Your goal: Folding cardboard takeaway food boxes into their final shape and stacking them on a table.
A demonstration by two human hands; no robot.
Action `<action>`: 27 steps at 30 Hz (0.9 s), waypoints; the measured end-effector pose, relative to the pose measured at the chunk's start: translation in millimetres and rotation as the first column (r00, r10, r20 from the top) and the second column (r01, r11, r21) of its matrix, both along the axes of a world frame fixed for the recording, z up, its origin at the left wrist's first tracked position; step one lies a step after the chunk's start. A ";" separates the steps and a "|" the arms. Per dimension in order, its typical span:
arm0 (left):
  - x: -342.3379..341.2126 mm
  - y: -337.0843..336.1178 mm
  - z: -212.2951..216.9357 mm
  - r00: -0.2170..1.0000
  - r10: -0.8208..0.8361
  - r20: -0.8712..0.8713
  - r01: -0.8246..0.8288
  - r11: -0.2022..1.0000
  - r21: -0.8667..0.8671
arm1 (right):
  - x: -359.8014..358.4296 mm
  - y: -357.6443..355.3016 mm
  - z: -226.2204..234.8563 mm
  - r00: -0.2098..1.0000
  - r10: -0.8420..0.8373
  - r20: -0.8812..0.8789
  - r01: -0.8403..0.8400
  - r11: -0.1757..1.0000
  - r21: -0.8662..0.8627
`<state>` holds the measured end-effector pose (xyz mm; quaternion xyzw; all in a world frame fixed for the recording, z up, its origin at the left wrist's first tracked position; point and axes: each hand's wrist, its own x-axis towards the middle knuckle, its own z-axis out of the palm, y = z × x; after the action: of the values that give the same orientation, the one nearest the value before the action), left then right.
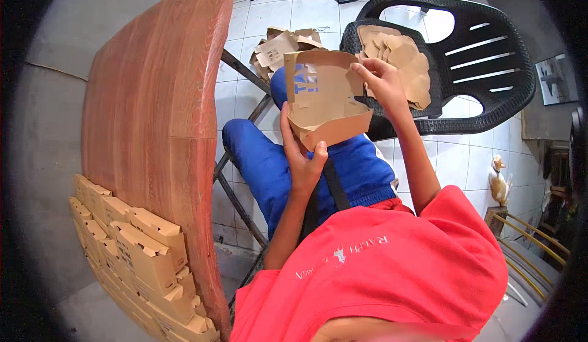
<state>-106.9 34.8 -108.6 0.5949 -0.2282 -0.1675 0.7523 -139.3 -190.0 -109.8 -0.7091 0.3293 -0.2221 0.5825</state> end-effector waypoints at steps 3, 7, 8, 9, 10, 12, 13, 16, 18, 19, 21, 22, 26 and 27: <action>-1.7 1.0 0.9 0.999 -0.036 0.014 0.036 0.999 0.003 | 1.9 -11.0 -19.8 0.999 0.040 0.024 -0.040 0.999 0.034; 0.3 1.9 -14.6 0.995 -0.061 0.082 0.054 0.995 0.085 | -0.8 -8.2 -6.7 0.994 0.067 0.090 -0.083 0.978 0.191; 0.3 0.7 -14.0 0.996 -0.045 0.081 0.039 0.996 0.076 | -2.1 -8.6 -5.4 0.992 0.071 0.101 -0.092 0.971 0.222; 0.2 0.5 -13.2 0.996 -0.029 0.080 0.023 0.998 0.066 | -2.9 -8.1 -4.8 0.991 0.074 0.111 -0.101 0.962 0.253; 0.4 0.2 -9.2 0.997 -0.024 0.079 0.019 0.998 0.063 | -4.5 -6.1 -3.6 0.991 0.079 0.110 -0.105 0.962 0.250; 1.2 0.1 -0.8 0.999 0.016 -0.037 -0.018 0.999 -0.049 | -7.2 -2.3 -1.6 0.985 0.102 0.142 -0.127 0.975 0.182; 5.2 2.8 -4.3 0.999 0.019 -0.037 -0.021 0.998 -0.055 | -10.0 -6.1 -2.0 0.984 0.107 0.141 -0.131 0.976 0.176; 20.8 14.0 -18.0 0.990 -0.030 -0.141 -0.009 0.964 -0.266 | -15.2 -11.0 -2.4 0.966 0.229 0.122 -0.239 0.968 0.077; 26.0 21.2 -21.9 0.981 -0.095 -0.172 0.042 0.956 -0.292 | -14.8 1.2 5.4 0.843 0.001 0.538 -0.310 0.820 0.482; 26.8 25.2 -24.2 0.967 -0.163 -0.195 0.095 0.944 -0.317 | -13.7 6.2 9.1 0.845 0.015 0.535 -0.319 0.816 0.482; 29.5 29.5 -32.0 0.975 -0.155 -0.158 0.109 0.957 -0.268 | -12.9 15.1 14.1 0.888 0.166 0.429 -0.389 0.769 0.507; 31.3 27.7 -29.1 0.978 -0.170 -0.118 0.142 0.966 -0.215 | -16.6 18.1 14.7 0.840 0.273 0.469 -0.522 0.644 0.559; 29.1 25.6 -13.6 0.993 -0.081 -0.091 0.068 0.988 -0.137 | -15.6 46.5 19.8 0.873 0.338 0.353 -0.455 0.825 0.336; 28.9 24.2 -19.9 0.993 -0.068 -0.092 0.056 0.989 -0.133 | -16.4 51.1 18.8 0.881 0.385 0.273 -0.449 0.863 0.232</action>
<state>-78.0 59.1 -128.5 0.5283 -0.2206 -0.2040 0.7941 -155.7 -138.9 -91.0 -0.6425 0.1301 -0.1160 0.7462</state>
